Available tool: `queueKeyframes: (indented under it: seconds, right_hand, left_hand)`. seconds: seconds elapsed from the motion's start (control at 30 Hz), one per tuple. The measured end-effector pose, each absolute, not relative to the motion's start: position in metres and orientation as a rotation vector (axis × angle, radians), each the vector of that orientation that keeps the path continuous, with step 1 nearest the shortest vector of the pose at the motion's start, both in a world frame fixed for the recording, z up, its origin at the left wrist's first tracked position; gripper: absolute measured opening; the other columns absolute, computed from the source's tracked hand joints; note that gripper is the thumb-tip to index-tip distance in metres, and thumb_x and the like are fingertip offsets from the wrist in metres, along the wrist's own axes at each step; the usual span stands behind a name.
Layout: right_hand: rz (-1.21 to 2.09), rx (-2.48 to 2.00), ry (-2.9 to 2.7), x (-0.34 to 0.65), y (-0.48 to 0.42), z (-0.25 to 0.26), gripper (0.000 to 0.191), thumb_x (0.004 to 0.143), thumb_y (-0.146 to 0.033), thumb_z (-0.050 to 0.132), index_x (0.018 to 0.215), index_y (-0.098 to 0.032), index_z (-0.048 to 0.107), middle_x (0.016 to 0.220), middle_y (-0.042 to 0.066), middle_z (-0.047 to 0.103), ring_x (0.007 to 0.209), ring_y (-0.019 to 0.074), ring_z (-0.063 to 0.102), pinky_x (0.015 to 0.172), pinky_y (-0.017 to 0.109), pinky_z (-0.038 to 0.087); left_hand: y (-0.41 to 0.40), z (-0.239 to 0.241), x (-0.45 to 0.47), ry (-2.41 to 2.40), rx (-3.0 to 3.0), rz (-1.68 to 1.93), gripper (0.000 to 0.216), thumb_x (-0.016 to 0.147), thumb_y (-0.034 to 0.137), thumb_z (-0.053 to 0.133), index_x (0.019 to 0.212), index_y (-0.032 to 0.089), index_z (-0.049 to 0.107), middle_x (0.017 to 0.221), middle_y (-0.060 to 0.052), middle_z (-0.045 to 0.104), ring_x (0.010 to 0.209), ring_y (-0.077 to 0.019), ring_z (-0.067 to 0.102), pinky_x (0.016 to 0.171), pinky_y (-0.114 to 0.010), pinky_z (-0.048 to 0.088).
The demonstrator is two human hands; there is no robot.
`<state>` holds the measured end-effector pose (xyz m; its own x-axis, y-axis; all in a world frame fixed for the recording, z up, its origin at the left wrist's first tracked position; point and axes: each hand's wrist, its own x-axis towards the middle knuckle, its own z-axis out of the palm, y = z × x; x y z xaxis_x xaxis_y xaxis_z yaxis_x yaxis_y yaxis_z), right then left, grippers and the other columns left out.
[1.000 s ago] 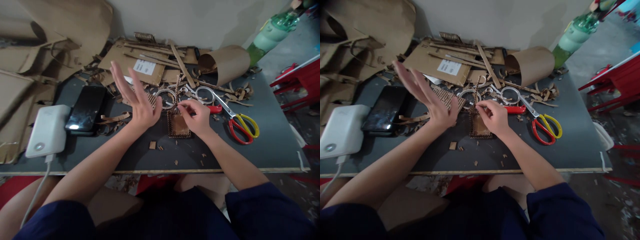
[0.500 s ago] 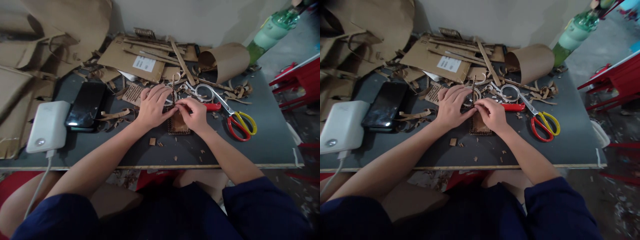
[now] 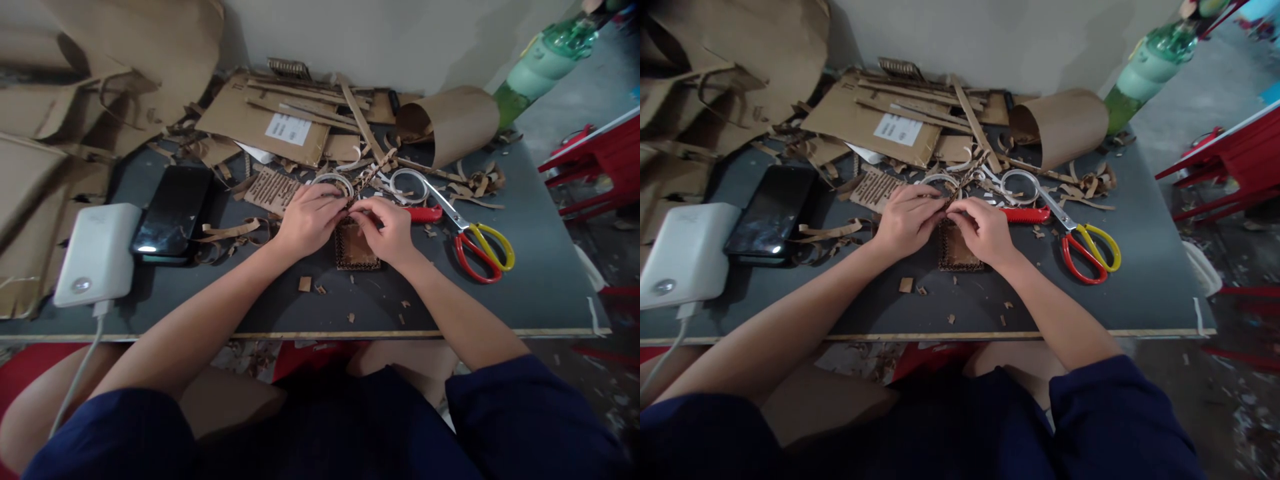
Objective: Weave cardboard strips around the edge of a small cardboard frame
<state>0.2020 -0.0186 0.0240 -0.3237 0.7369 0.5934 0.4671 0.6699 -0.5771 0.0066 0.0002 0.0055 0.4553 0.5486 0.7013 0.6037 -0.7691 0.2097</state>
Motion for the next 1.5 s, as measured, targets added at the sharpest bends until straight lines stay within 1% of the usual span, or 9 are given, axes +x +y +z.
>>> queueKeyframes:
  seconds: [0.07, 0.13, 0.23, 0.3, 0.4, 0.53, 0.8, 1.0, 1.5]
  right_hand:
    - [0.384, -0.948, -1.964, 0.201, -0.019, 0.023, 0.017, 0.098, -0.030, 0.058, 0.090, -0.021, 0.070, 0.083, 0.002, 0.074, 0.070, 0.0124, 0.069, 0.063, 0.025, 0.056]
    - [0.391, -0.966, -1.888, 0.200, -0.021, 0.023, 0.015, 0.095, -0.034, 0.063, 0.097, -0.021, 0.069, 0.095, 0.005, 0.076, 0.072, 0.0130, 0.070, 0.060, 0.025, 0.057]
    - [0.328, -0.961, -1.793, 0.198, -0.025, 0.023, 0.039, 0.086, -0.039, 0.076, 0.120, -0.021, 0.066, 0.127, 0.012, 0.071, 0.086, 0.0176, 0.075, 0.061, 0.026, 0.062]
    - [0.237, -0.962, -1.814, 0.197, -0.026, 0.022, 0.046, 0.085, -0.037, 0.077, 0.127, -0.022, 0.065, 0.133, 0.013, 0.070, 0.090, 0.0197, 0.076, 0.065, 0.029, 0.065]
    - [0.137, -0.992, -1.852, 0.197, -0.026, 0.022, 0.033, 0.091, -0.033, 0.071, 0.122, -0.023, 0.071, 0.125, 0.009, 0.075, 0.098, 0.0224, 0.077, 0.080, 0.035, 0.068]
    - [0.080, -0.948, -1.847, 0.197, -0.024, 0.020, 0.029, 0.092, -0.031, 0.071, 0.120, -0.022, 0.074, 0.119, 0.008, 0.078, 0.107, 0.0247, 0.076, 0.094, 0.037, 0.066]
    - [0.077, -0.984, -1.870, 0.198, -0.022, 0.018, 0.028, 0.092, -0.035, 0.070, 0.117, -0.023, 0.076, 0.115, 0.006, 0.079, 0.096, 0.0214, 0.079, 0.085, 0.034, 0.067]
    - [0.011, -0.962, -1.939, 0.200, -0.023, 0.022, 0.021, 0.094, -0.030, 0.068, 0.111, -0.020, 0.077, 0.088, 0.005, 0.081, 0.078, 0.0161, 0.077, 0.071, 0.026, 0.062]
    - [0.134, -0.949, -1.929, 0.199, -0.023, 0.027, 0.014, 0.096, -0.023, 0.062, 0.090, -0.022, 0.074, 0.086, 0.004, 0.077, 0.082, 0.0175, 0.073, 0.077, 0.031, 0.058]
  left_hand:
    - [0.000, 0.005, 0.007, -1.024, -2.609, -1.246, 0.027, 0.103, 0.026, 0.050, 0.108, 0.015, 0.073, 0.091, -0.010, 0.077, 0.106, -0.0247, 0.069, 0.087, -0.039, 0.049]
    - [0.000, 0.005, 0.006, -1.018, -2.588, -1.265, 0.027, 0.102, 0.025, 0.049, 0.106, 0.015, 0.074, 0.086, -0.010, 0.076, 0.103, -0.0243, 0.069, 0.084, -0.038, 0.049]
    - [-0.002, 0.006, 0.006, -1.013, -2.551, -1.228, 0.027, 0.101, 0.024, 0.050, 0.109, 0.014, 0.073, 0.079, -0.008, 0.074, 0.097, -0.0236, 0.069, 0.080, -0.037, 0.048]
    - [-0.003, 0.008, 0.007, -0.974, -2.515, -1.193, 0.026, 0.100, 0.023, 0.051, 0.112, 0.013, 0.072, 0.076, -0.007, 0.073, 0.093, -0.0231, 0.070, 0.077, -0.037, 0.048]
    - [-0.006, 0.010, 0.009, -0.893, -2.441, -1.198, 0.024, 0.100, 0.020, 0.053, 0.112, 0.012, 0.072, 0.075, -0.006, 0.072, 0.090, -0.0219, 0.070, 0.074, -0.035, 0.049]
    - [-0.008, 0.011, 0.011, -0.916, -2.432, -1.208, 0.023, 0.100, 0.022, 0.054, 0.111, 0.012, 0.072, 0.073, -0.006, 0.071, 0.089, -0.0224, 0.069, 0.074, -0.035, 0.049]
    - [-0.009, 0.006, 0.012, -1.077, -2.470, -1.172, 0.026, 0.101, 0.023, 0.052, 0.117, 0.015, 0.072, 0.073, -0.007, 0.073, 0.091, -0.0242, 0.068, 0.080, -0.039, 0.049]
    - [-0.010, 0.002, 0.016, -1.022, -2.416, -1.246, 0.023, 0.100, 0.020, 0.055, 0.114, 0.011, 0.071, 0.075, -0.006, 0.073, 0.090, -0.0228, 0.067, 0.075, -0.037, 0.046]
    - [-0.010, 0.002, 0.017, -1.065, -2.422, -1.238, 0.022, 0.101, 0.025, 0.053, 0.106, 0.016, 0.072, 0.072, -0.005, 0.072, 0.090, -0.0227, 0.066, 0.073, -0.037, 0.045]
